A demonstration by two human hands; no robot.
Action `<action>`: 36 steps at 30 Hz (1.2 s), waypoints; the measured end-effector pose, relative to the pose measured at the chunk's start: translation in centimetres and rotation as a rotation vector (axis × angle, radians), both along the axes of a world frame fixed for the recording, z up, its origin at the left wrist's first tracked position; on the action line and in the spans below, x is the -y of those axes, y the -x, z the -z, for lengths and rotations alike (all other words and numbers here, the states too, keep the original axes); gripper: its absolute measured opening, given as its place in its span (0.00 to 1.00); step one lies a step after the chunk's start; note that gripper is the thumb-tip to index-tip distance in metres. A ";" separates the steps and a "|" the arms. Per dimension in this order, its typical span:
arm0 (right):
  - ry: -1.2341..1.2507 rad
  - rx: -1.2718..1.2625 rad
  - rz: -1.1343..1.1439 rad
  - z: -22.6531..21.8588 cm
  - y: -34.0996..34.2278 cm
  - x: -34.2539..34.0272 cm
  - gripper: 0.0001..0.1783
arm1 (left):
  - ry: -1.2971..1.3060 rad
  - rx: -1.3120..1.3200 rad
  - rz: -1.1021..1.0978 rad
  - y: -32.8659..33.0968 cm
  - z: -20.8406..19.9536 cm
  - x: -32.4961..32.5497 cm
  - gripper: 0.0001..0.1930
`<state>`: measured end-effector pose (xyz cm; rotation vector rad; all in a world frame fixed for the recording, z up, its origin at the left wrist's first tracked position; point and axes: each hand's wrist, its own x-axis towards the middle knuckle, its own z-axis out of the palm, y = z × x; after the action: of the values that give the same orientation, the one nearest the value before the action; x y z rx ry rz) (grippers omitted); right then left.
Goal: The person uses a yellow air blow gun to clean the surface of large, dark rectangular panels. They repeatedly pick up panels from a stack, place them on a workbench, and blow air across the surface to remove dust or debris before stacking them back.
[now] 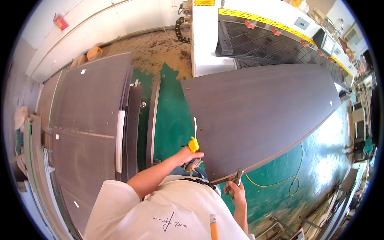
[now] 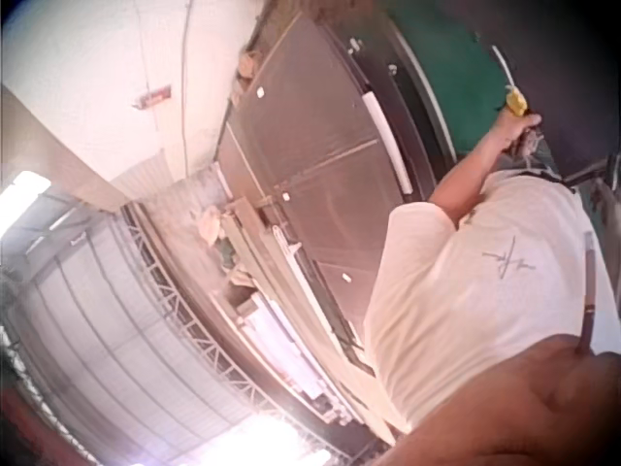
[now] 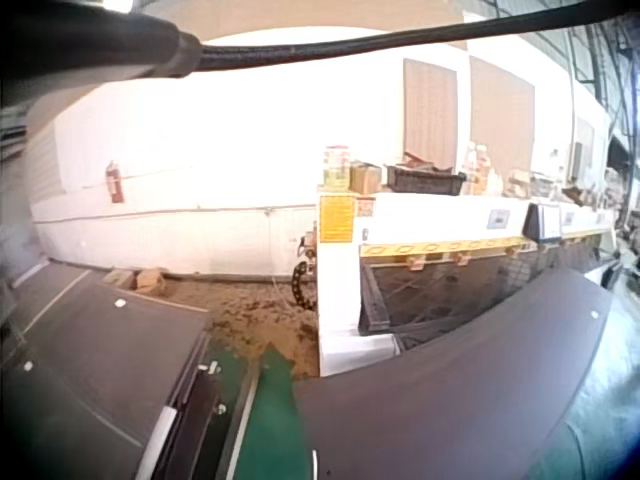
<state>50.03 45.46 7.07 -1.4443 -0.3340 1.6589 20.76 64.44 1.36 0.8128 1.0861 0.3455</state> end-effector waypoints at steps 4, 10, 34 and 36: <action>0.061 0.008 0.140 0.1 2.5 0.4 0.15 | -0.007 0.003 -0.106 2.3 1.8 -8.1 0.16; 0.117 0.094 0.308 -1.6 5.5 1.1 0.18 | -0.041 -0.072 -0.182 6.3 3.6 -21.3 0.19; 0.534 0.495 0.906 1.7 27.7 -1.5 0.15 | -0.059 -0.110 0.159 13.1 5.9 -38.8 0.15; 0.497 0.478 0.941 1.5 27.1 -1.7 0.15 | -0.061 -0.108 0.167 12.7 5.3 -38.6 0.15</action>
<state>22.92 47.17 5.57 -1.9361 0.4914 0.6335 8.03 103.00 -3.93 0.9789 1.1039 0.1964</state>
